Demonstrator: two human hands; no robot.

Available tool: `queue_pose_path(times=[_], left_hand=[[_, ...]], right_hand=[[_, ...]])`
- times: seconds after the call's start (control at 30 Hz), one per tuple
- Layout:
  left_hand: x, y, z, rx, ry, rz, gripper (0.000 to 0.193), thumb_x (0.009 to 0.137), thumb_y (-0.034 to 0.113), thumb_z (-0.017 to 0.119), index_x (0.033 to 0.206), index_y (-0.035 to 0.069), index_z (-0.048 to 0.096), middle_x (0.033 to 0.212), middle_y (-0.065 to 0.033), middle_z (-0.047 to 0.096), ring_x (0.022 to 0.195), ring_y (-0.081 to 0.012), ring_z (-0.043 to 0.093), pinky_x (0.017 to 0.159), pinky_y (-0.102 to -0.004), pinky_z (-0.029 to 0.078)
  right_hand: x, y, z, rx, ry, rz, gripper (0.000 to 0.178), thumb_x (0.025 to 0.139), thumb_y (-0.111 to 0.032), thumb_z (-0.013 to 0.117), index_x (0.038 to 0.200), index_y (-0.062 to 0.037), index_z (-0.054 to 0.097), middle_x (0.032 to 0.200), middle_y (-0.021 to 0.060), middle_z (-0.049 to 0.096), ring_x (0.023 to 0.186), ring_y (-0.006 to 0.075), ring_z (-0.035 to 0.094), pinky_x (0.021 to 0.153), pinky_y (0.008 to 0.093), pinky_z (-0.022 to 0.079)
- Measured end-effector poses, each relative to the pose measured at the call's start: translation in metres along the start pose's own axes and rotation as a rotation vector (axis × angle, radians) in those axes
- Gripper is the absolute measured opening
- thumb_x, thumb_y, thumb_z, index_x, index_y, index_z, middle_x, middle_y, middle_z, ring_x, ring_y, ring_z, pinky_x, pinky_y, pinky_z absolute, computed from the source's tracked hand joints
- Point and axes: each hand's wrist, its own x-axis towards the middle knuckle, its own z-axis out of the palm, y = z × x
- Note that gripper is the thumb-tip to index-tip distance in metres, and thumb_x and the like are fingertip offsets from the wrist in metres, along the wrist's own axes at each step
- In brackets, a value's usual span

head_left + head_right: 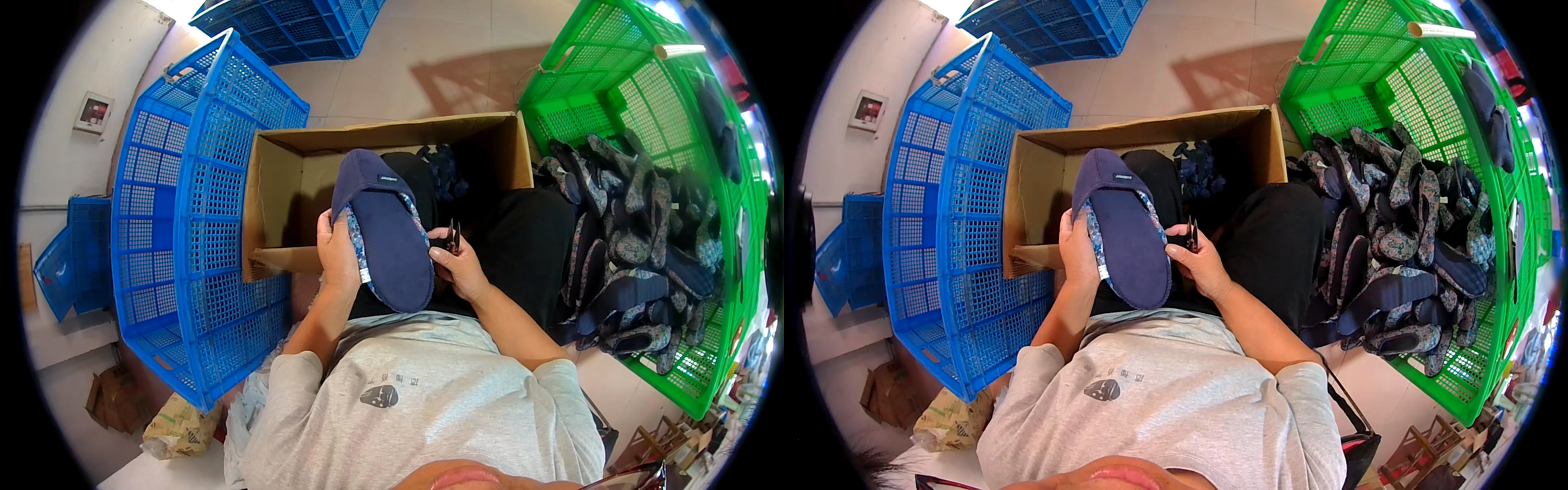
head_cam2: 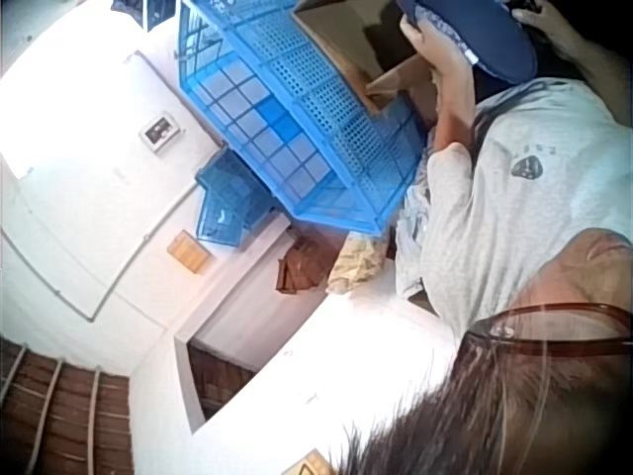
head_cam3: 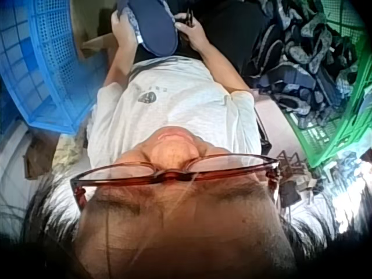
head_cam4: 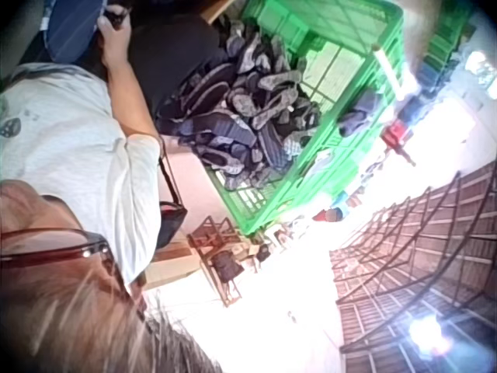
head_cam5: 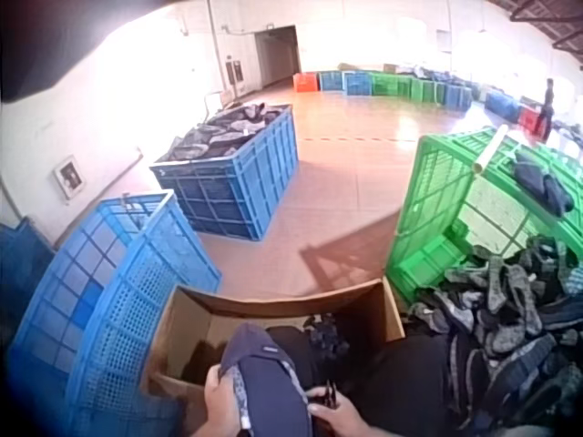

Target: The person sits on the floor and uses a small blade to trim loose threads and tags from the edges of patterned slippers. They pick up slippers from a green crate, perform the trimming, and place the finished items into a blue crate.

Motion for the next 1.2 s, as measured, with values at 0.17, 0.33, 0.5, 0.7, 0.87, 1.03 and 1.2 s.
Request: queue_pose_path(times=[0.17,0.33,0.5,0.7,0.87,1.03,1.2], left_hand=[[0.002,-0.006,-0.002,0.032,0.001,0.058,0.024,0.101,0.013,0.054,0.123,0.002,0.051,0.107,-0.0064,0.061,0.094,-0.0119,0.058,0.085,-0.0269,0.050],[-0.006,0.002,0.001,0.015,0.032,0.019,0.033,0.097,0.009,0.057,0.128,0.002,0.049,0.114,-0.0094,0.061,0.100,-0.0170,0.060,0.087,-0.0311,0.051],[-0.016,0.025,0.008,-0.156,0.013,-0.040,0.038,0.095,0.007,0.058,0.130,0.000,0.045,0.110,-0.0094,0.060,0.096,-0.0154,0.060,0.086,-0.0300,0.052],[-0.017,0.020,0.008,-0.135,0.010,0.010,0.041,0.096,0.006,0.057,0.133,0.000,0.042,0.114,-0.0106,0.060,0.096,-0.0149,0.061,0.085,-0.0288,0.053],[-0.033,0.016,0.011,-0.080,0.041,-0.020,0.042,0.096,0.005,0.056,0.134,-0.001,0.041,0.120,-0.0124,0.059,0.100,-0.0157,0.061,0.085,-0.0291,0.053],[-0.056,0.009,-0.010,0.325,-0.064,0.055,0.045,0.096,0.010,0.061,0.134,-0.002,0.041,0.107,-0.0111,0.064,0.089,-0.0156,0.064,0.078,-0.0269,0.053],[-0.053,0.001,-0.040,0.668,-0.069,0.412,0.041,0.091,0.010,0.070,0.123,-0.002,0.046,0.084,-0.0055,0.061,0.078,-0.0080,0.059,0.067,-0.0218,0.048]], right_hand=[[0.000,-0.001,0.001,-0.005,0.005,-0.025,0.037,0.089,-0.024,0.075,0.120,-0.0116,0.058,0.072,-0.0059,0.052,0.049,0.0033,0.039,0.044,0.0184,0.027],[0.000,0.000,-0.003,0.027,0.001,-0.047,0.037,0.091,-0.025,0.073,0.122,-0.0106,0.058,0.072,-0.0077,0.051,0.052,0.0018,0.039,0.045,0.0180,0.027],[-0.003,-0.006,-0.008,0.039,-0.027,-0.081,0.050,0.092,-0.026,0.071,0.135,-0.0104,0.053,0.080,-0.0002,0.064,0.050,0.0030,0.039,0.046,0.0180,0.029],[-0.004,-0.006,-0.009,0.073,-0.059,-0.111,0.051,0.093,-0.028,0.069,0.137,-0.0095,0.051,0.079,-0.0005,0.063,0.052,0.0033,0.039,0.047,0.0184,0.028],[-0.007,-0.012,-0.011,0.126,-0.113,-0.148,0.068,0.087,-0.031,0.073,0.144,-0.0090,0.043,0.092,0.0032,0.066,0.062,0.0059,0.049,0.054,0.0195,0.036],[-0.017,-0.032,0.002,0.172,-0.117,-0.220,0.085,0.077,-0.015,0.075,0.151,-0.0070,0.032,0.122,0.0140,0.062,0.105,0.0200,0.063,0.094,0.0311,0.048],[-0.014,-0.035,-0.007,0.241,-0.107,-0.113,0.087,0.074,-0.005,0.072,0.151,-0.0062,0.032,0.128,0.0144,0.059,0.116,0.0231,0.060,0.105,0.0348,0.044]])
